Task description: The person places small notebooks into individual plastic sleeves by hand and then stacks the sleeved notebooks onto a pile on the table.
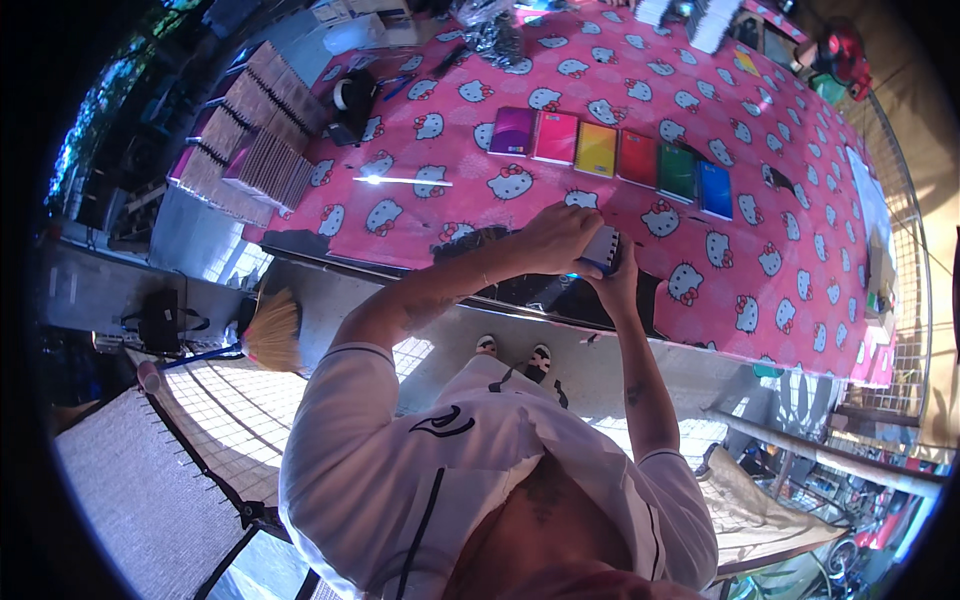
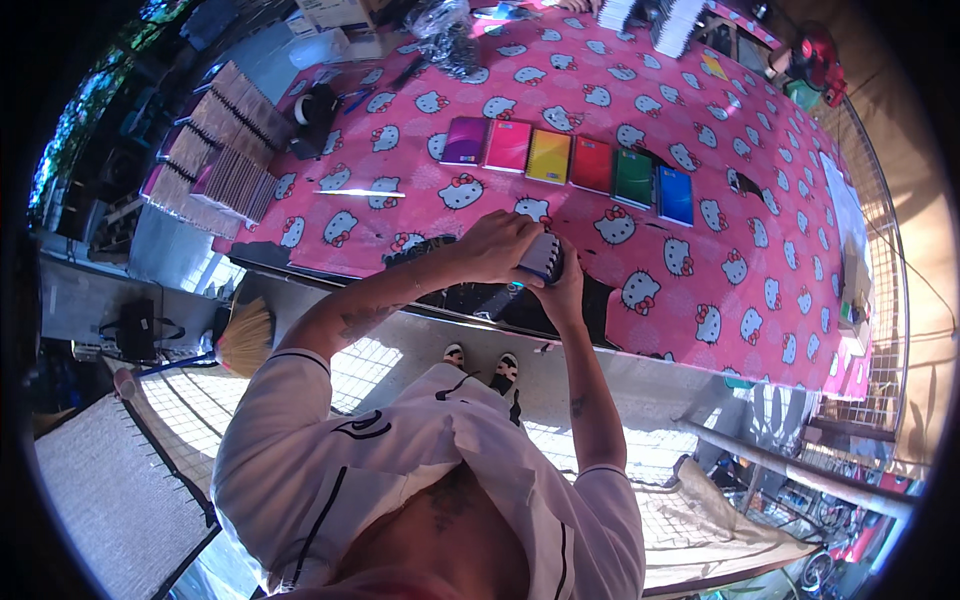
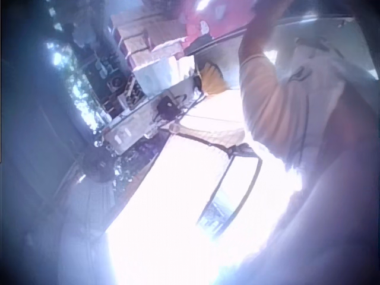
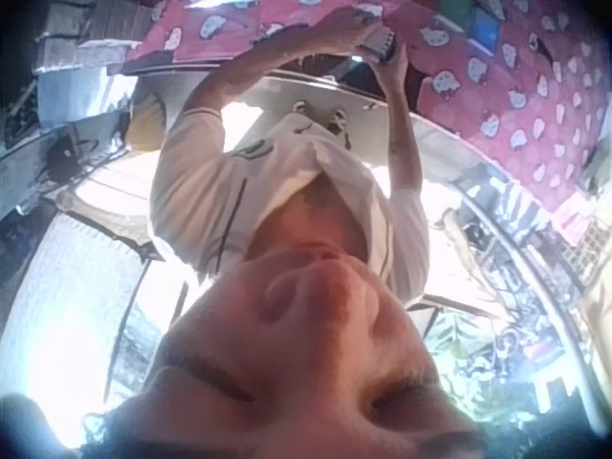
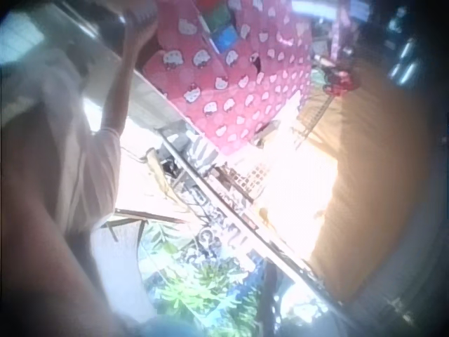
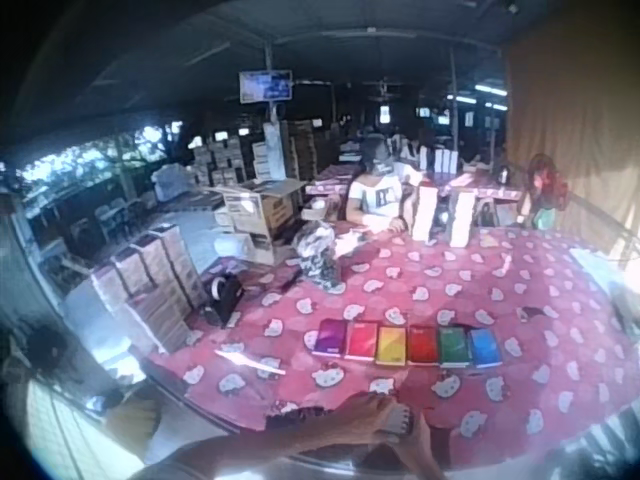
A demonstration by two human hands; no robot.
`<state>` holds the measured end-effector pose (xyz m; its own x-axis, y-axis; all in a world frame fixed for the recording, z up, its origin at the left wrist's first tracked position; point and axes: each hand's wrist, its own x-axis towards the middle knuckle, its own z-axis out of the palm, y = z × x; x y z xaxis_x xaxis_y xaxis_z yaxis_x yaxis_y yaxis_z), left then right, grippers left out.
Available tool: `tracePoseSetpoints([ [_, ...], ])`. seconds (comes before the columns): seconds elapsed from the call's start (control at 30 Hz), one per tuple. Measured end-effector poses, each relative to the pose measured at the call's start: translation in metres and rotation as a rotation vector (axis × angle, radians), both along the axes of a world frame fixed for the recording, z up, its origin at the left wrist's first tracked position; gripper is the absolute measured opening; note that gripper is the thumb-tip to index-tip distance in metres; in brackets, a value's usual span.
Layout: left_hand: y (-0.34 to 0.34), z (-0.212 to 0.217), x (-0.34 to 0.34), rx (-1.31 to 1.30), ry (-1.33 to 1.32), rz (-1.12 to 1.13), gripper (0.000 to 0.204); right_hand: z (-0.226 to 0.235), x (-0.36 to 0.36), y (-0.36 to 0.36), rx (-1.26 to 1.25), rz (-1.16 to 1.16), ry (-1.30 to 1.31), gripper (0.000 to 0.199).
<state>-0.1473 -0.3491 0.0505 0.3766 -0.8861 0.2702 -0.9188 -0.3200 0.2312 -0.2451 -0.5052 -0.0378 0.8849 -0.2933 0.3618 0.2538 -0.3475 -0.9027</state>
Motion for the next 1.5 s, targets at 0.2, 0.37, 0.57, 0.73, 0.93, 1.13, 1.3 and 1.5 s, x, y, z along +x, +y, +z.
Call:
tracePoseSetpoints([
  [0.2, 0.119, 0.005, 0.016, -0.677, 1.03, 0.69, 0.07, 0.031, 0.05, 0.076, 0.753, 0.305, 0.29, 0.06],
  [0.37, 0.26, -0.052, 0.081, -0.668, 1.083, 0.953, 0.066, 0.012, 0.142, 0.198, 0.79, 0.462, 0.513, 0.037],
  [0.57, 0.332, -0.063, 0.171, -0.205, 0.625, 1.128, 0.078, 0.015, 0.22, 0.279, 0.396, 0.24, 0.605, 0.04],
  [0.73, 0.328, -0.074, 0.2, -0.067, 0.64, 1.113, 0.094, -0.017, 0.249, 0.279, -0.323, -0.009, 0.472, 0.05],
  [0.93, 0.339, -0.085, 0.204, -0.15, 0.522, 1.069, 0.077, -0.004, 0.249, 0.276, -0.171, 0.111, 0.624, 0.057],
  [1.13, 0.354, -0.07, 0.199, -0.242, 0.787, 0.942, 0.079, -0.002, 0.233, 0.269, 0.158, 0.025, 0.7, 0.068],
  [1.3, 0.378, -0.086, 0.186, -0.476, 0.757, 0.945, 0.059, -0.014, 0.214, 0.262, 0.048, 0.078, 0.541, 0.049],
  [1.5, 0.434, -0.102, 0.137, -0.061, 0.338, 0.227, 0.019, -0.023, 0.154, 0.273, -0.578, 0.522, 0.06, 0.017],
])
